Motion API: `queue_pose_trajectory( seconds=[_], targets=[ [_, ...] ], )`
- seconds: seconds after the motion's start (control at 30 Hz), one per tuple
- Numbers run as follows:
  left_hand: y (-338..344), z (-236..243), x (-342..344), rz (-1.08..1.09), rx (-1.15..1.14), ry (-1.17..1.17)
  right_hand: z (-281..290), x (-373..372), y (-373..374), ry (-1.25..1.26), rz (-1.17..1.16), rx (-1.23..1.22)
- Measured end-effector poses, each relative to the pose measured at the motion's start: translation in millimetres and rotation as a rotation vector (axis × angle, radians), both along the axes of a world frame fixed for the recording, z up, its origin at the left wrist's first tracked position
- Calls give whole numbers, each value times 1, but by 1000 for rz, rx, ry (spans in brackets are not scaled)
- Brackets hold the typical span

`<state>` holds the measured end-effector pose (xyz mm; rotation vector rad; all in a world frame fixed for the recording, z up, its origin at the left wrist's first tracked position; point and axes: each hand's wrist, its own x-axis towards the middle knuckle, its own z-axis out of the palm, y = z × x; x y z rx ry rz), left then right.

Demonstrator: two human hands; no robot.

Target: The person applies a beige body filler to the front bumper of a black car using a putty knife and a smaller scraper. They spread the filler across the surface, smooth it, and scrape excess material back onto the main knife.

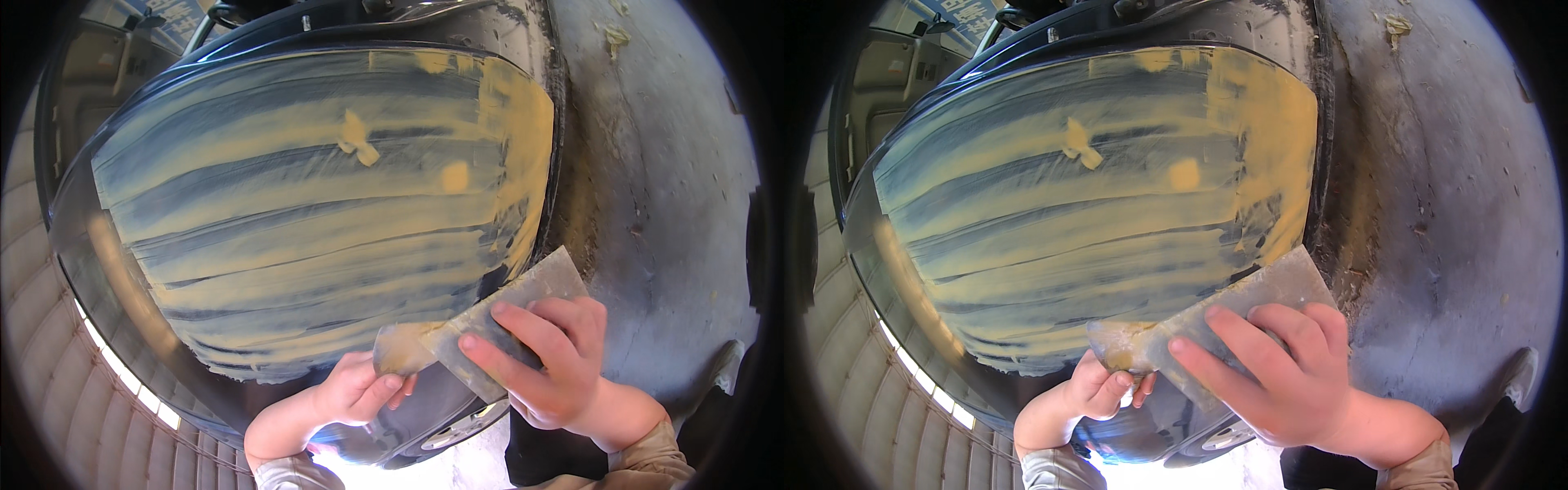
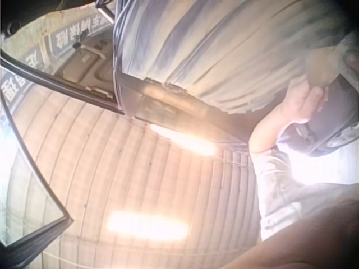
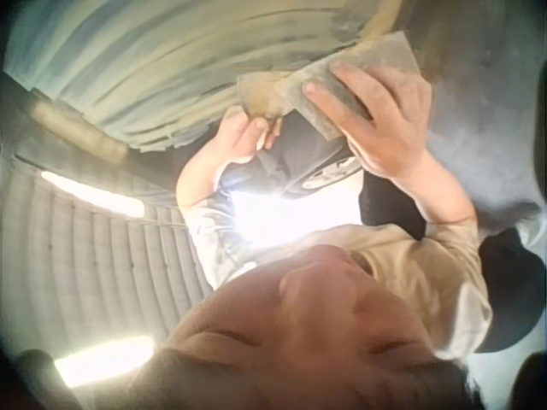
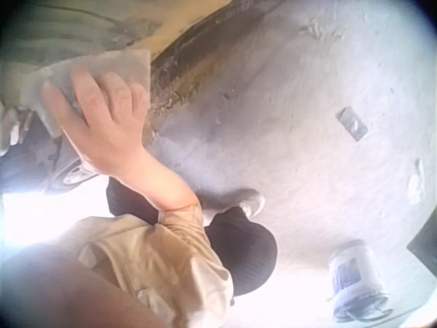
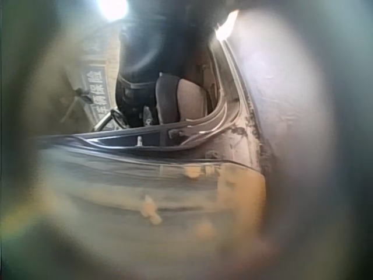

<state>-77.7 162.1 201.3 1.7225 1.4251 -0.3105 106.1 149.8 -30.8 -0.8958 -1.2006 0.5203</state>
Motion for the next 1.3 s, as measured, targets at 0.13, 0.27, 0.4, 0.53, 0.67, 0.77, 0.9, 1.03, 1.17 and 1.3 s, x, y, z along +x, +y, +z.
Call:
queue_pose_trajectory(
  seconds=[0.13,0.27,0.4,0.53,0.67,0.77,0.9,1.03,1.17,1.3],
  targets=[
    [1,-3,4,-25,-30,81,-8,1,-4,-82,99,-1],
    [-3,1,1,48,26,-12,-22,18,-3,131,305,104],
    [-16,10,-8,401,-86,-241,-66,-11,8,844,238,-427],
    [-23,18,-5,550,-101,-145,-143,-53,56,1151,289,-670],
    [-37,40,-35,631,45,-143,-168,-61,73,1177,342,-710],
    [-41,32,-26,615,190,-161,-165,-61,83,1205,366,-754],
    [-35,24,-28,587,189,-152,-169,-63,88,1167,416,-803],
    [-27,22,-29,584,181,-144,-167,-66,91,1142,434,-816],
    [-25,16,-28,591,178,-138,-163,-67,90,1105,457,-839],
    [-24,13,-28,595,177,-136,-159,-68,89,896,431,-838]
  ],
)
